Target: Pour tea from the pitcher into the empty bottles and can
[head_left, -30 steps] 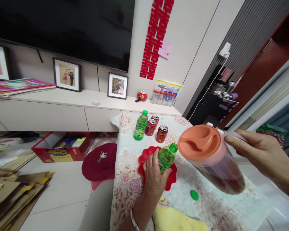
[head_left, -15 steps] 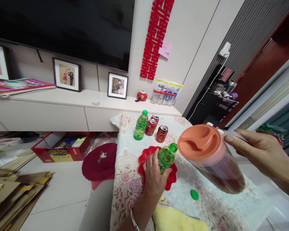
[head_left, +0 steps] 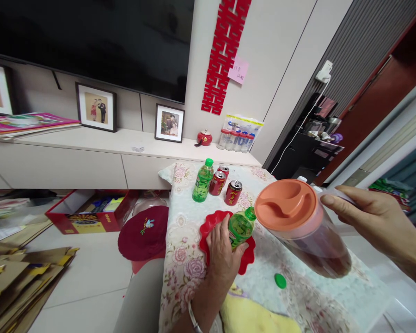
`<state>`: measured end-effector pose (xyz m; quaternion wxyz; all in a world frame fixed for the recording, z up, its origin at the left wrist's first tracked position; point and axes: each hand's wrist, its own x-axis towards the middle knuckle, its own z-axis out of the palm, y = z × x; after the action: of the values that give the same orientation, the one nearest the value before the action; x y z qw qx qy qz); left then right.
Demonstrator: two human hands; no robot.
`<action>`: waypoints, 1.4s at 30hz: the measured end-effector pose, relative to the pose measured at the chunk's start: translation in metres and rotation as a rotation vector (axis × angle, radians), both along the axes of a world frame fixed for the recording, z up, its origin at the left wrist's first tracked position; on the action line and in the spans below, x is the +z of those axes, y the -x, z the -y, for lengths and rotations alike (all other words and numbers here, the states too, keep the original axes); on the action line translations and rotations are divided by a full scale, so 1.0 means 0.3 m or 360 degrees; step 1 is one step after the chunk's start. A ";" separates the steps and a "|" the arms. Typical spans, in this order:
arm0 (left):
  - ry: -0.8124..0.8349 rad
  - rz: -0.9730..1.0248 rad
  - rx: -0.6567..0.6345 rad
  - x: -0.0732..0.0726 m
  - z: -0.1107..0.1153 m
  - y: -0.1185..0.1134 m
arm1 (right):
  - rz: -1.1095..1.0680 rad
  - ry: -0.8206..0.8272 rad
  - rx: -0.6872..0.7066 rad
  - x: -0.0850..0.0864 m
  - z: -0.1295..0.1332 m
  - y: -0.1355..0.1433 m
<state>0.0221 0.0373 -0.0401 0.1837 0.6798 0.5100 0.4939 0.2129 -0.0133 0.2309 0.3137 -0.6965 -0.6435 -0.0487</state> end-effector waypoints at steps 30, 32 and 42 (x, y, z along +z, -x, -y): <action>-0.0053 -0.0033 0.0015 -0.016 0.001 -0.003 | -0.0255 -0.0013 0.0084 -0.026 0.007 -0.023; -0.0064 -0.0031 -0.0004 -0.015 0.001 -0.001 | -0.0258 -0.0013 0.0084 -0.027 0.009 -0.028; -0.0052 -0.0020 0.0061 -0.014 0.004 -0.010 | -0.0256 0.0057 0.0042 -0.030 0.007 -0.045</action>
<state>0.0250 0.0361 -0.0444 0.1599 0.6759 0.5161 0.5012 0.2263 -0.0153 0.2220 0.3526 -0.6950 -0.6262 0.0230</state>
